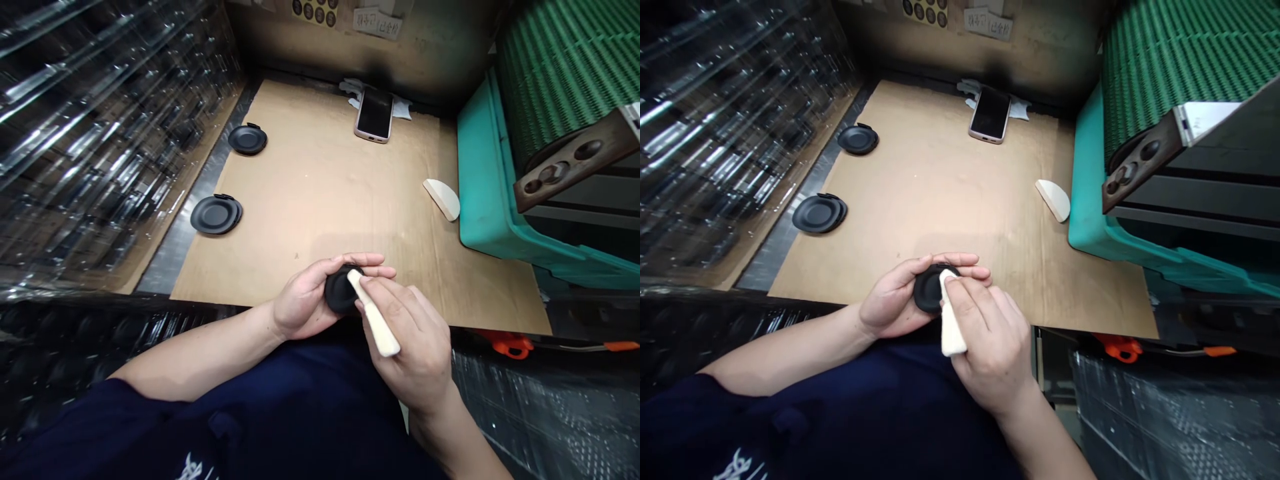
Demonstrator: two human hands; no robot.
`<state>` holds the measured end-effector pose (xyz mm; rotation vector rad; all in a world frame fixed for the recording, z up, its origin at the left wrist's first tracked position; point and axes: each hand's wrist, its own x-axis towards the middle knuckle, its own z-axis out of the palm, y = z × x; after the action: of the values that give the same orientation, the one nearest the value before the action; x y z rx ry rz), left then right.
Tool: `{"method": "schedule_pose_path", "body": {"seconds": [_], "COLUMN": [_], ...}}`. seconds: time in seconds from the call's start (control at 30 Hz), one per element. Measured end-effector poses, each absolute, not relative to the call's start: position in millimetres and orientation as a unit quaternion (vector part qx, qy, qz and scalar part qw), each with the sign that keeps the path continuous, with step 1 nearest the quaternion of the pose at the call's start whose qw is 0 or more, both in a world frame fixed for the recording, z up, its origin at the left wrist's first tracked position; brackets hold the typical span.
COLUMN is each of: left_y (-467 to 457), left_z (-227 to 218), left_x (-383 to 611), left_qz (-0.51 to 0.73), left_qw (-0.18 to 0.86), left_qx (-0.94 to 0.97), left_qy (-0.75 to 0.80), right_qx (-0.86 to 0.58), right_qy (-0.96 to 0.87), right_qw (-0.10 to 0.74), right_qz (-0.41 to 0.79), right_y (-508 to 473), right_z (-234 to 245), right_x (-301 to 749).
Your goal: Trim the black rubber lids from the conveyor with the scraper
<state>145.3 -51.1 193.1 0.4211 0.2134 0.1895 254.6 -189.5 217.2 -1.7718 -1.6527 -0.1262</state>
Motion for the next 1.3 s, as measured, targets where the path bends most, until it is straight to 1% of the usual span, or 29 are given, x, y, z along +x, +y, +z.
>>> {"method": "schedule_pose_path", "body": {"seconds": [0.17,0.43,0.6,0.8,0.9,0.97,1.0,1.07,1.1,1.17,1.23,1.3], "left_y": [-50.7,-52.9,-52.6,-52.8,-52.4,-51.7,-51.2,-50.2,-49.7,-48.8,-47.8,-46.8], "left_z": [191.8,190.0,187.7,188.3,188.4,188.9,189.4,190.4,190.9,191.8,192.5,192.9], "left_x": [145.8,144.6,142.7,142.3,143.2,144.6,145.3,146.5,146.8,146.4,145.4,144.7], "left_qz": [0.098,0.102,0.11,0.093,0.113,0.127,0.13,0.127,0.121,0.11,0.112,0.12], "left_qw": [0.966,0.962,0.961,0.965,0.963,0.962,0.962,0.965,0.968,0.972,0.975,0.976], "left_qx": [0.214,0.227,0.232,0.23,0.225,0.22,0.216,0.206,0.199,0.182,0.164,0.155], "left_qy": [0.108,0.109,0.101,0.087,0.098,0.101,0.101,0.099,0.098,0.096,0.097,0.096], "right_qx": [-0.721,-0.712,-0.736,-0.727,-0.729,-0.718,-0.708,-0.677,-0.66,-0.636,-0.627,-0.612], "right_qy": [-0.617,-0.62,-0.611,-0.604,-0.606,-0.604,-0.605,-0.625,-0.646,-0.695,-0.731,-0.756], "right_qw": [0.313,0.326,0.29,0.323,0.318,0.34,0.36,0.389,0.383,0.325,0.257,0.222], "right_qz": [-0.028,-0.058,-0.027,-0.038,0.029,0.064,0.059,0.001,-0.037,-0.082,-0.085,-0.07], "right_y": [-194.9,-191.8,-194.4,-191.7,-196.7,-201.3,-202.7,-202.4,-200.7,-195.9,-192.3,-192.0], "right_z": [227.4,220.1,231.1,232.3,238.1,242.6,243.5,240.7,236.8,225.4,212.9,203.5], "right_x": [253.1,250.7,248.9,251.5,252.8,255.3,257.1,261.5,263.3,264.6,261.9,257.0]}}
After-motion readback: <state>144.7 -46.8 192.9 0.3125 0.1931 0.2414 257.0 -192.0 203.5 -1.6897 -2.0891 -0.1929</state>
